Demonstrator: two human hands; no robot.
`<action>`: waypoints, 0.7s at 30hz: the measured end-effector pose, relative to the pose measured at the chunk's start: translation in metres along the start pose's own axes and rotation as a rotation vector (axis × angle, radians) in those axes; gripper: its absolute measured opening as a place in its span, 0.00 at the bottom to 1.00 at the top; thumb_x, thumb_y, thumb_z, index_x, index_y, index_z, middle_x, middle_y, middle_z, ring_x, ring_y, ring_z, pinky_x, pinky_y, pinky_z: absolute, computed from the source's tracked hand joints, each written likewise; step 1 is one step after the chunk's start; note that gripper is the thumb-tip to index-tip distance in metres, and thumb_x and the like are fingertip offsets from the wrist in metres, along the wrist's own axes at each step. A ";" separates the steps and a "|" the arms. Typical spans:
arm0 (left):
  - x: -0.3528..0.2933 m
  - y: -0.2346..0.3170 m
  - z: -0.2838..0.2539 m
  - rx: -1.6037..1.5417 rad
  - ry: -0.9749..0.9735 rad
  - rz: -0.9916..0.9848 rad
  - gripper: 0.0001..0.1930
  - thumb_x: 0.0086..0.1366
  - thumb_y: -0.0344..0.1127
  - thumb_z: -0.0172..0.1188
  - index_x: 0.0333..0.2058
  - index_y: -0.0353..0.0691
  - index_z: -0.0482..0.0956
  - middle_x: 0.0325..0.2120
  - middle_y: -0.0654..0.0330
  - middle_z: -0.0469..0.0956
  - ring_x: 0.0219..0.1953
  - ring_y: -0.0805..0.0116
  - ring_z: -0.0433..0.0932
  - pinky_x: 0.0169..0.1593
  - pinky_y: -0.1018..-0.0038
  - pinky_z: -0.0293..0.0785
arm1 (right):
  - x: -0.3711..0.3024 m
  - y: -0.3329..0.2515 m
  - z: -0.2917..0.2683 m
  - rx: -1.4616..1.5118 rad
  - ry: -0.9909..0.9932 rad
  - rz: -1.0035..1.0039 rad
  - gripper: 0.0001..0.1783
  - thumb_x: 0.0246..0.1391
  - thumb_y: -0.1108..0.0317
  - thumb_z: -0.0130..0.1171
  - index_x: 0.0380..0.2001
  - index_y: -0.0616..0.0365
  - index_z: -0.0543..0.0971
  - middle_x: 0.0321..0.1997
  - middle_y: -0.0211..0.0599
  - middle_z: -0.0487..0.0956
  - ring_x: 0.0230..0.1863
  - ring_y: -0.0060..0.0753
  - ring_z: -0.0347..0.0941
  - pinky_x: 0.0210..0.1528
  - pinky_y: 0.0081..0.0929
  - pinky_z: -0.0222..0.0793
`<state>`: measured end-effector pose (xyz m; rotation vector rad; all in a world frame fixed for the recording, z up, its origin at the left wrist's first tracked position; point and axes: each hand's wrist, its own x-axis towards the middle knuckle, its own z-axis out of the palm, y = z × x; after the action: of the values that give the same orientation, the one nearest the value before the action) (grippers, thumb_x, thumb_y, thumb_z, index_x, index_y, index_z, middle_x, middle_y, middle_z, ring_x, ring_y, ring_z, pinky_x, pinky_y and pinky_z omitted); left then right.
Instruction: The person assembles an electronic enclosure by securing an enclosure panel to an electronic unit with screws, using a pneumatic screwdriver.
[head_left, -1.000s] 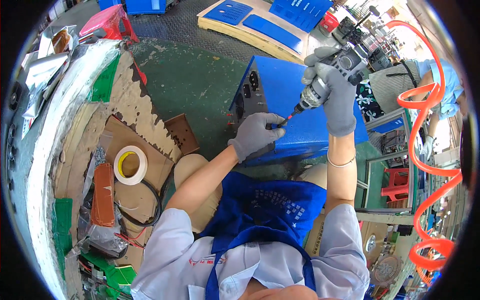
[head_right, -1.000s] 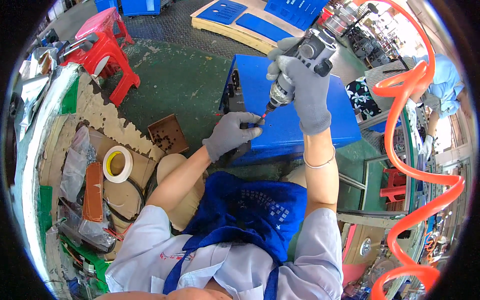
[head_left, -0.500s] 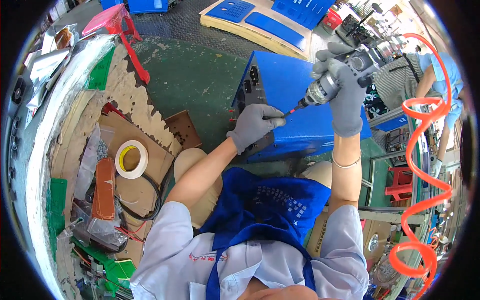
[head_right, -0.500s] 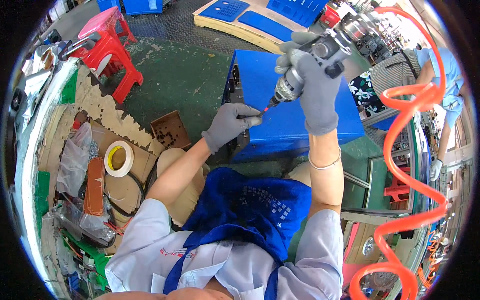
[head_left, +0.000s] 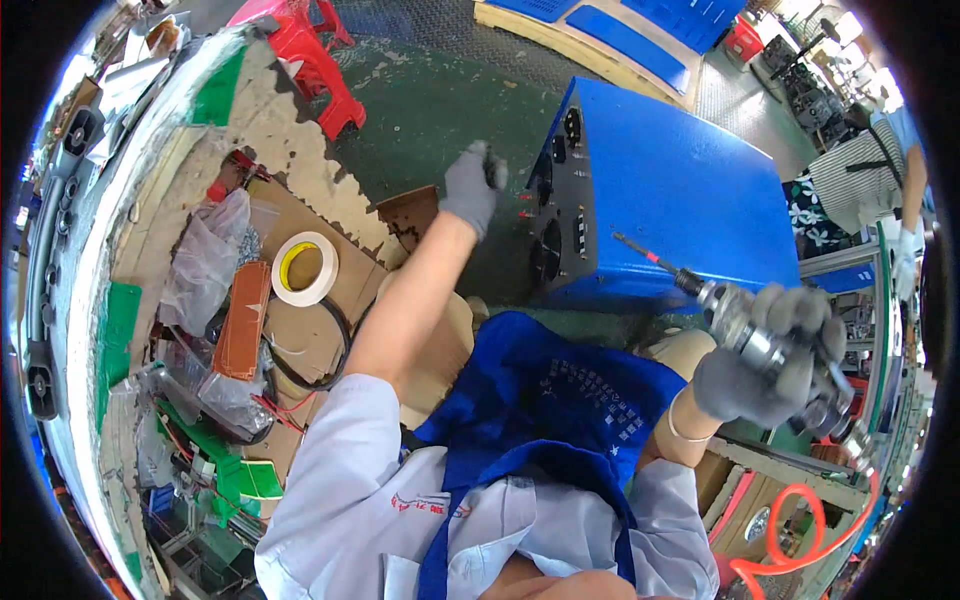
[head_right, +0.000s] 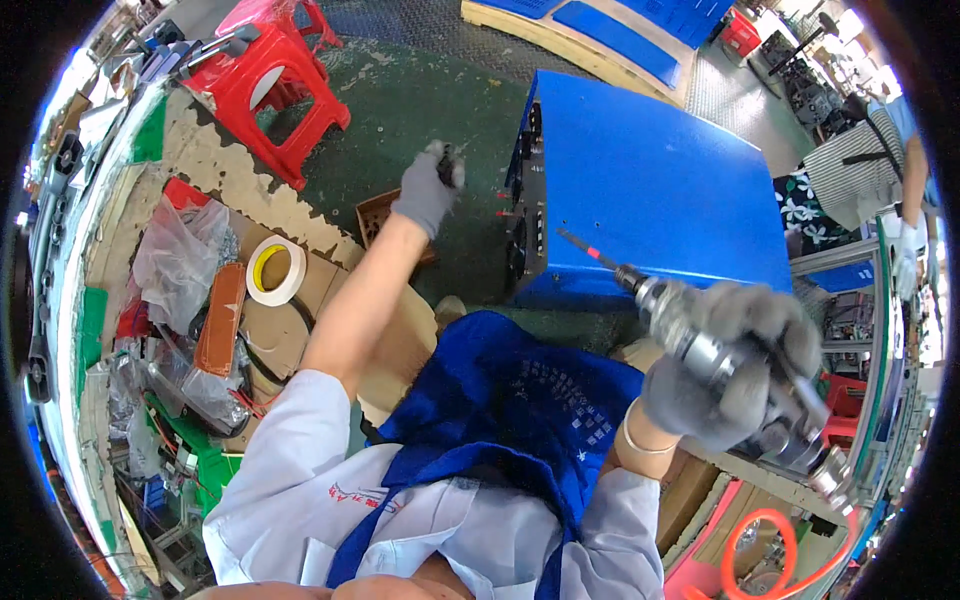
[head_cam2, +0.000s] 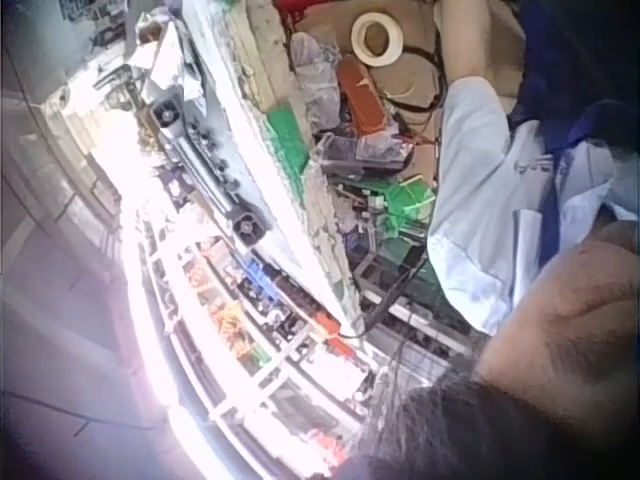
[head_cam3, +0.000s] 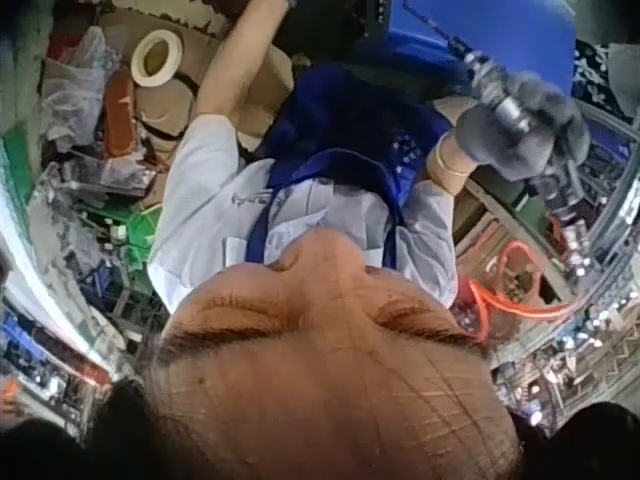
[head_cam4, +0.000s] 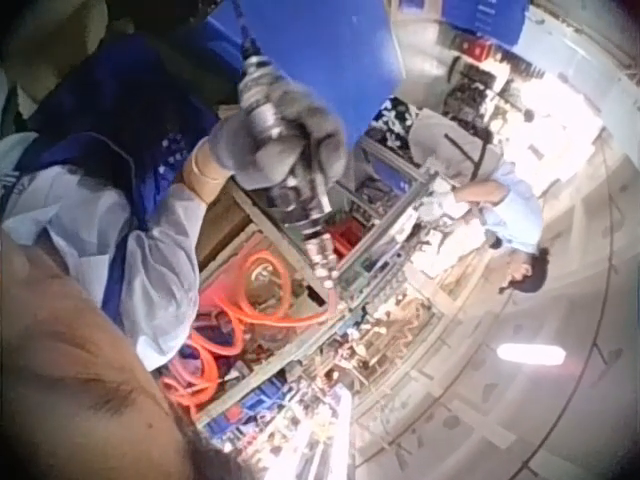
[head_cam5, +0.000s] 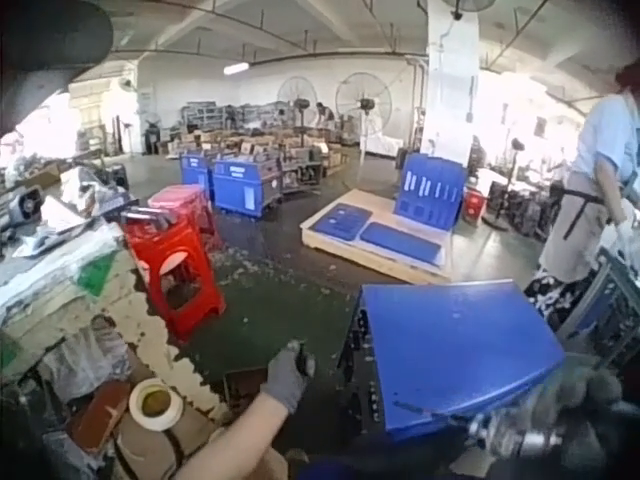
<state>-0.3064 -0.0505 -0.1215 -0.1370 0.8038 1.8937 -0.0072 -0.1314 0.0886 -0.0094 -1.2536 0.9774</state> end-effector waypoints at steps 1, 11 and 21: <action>0.009 -0.005 0.007 -0.156 0.123 -0.118 0.06 0.66 0.37 0.55 0.35 0.42 0.75 0.26 0.61 0.76 0.28 0.62 0.75 0.30 0.69 0.74 | -0.006 -0.009 -0.012 -0.061 -0.019 -0.050 0.26 0.45 0.68 0.54 0.52 0.54 0.70 0.38 0.35 0.68 0.32 0.30 0.66 0.31 0.30 0.67; 0.077 0.019 -0.084 0.955 0.745 0.108 0.26 0.62 0.47 0.54 0.51 0.30 0.72 0.53 0.43 0.71 0.54 0.48 0.71 0.55 0.64 0.68 | -0.072 -0.037 -0.044 -0.237 0.195 -0.202 0.26 0.49 0.66 0.54 0.54 0.60 0.69 0.37 0.37 0.66 0.27 0.28 0.64 0.26 0.26 0.67; -0.009 -0.038 0.028 0.951 -0.225 0.007 0.56 0.58 0.73 0.45 0.66 0.29 0.39 0.65 0.42 0.53 0.62 0.48 0.62 0.61 0.58 0.60 | -0.126 -0.048 -0.077 -0.525 0.496 0.003 0.21 0.46 0.68 0.51 0.47 0.56 0.67 0.28 0.38 0.68 0.25 0.32 0.68 0.30 0.32 0.71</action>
<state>-0.2630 -0.0321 -0.1135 0.6508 1.4422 1.3238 0.0858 -0.2010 -0.0144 -0.6270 -1.0101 0.5723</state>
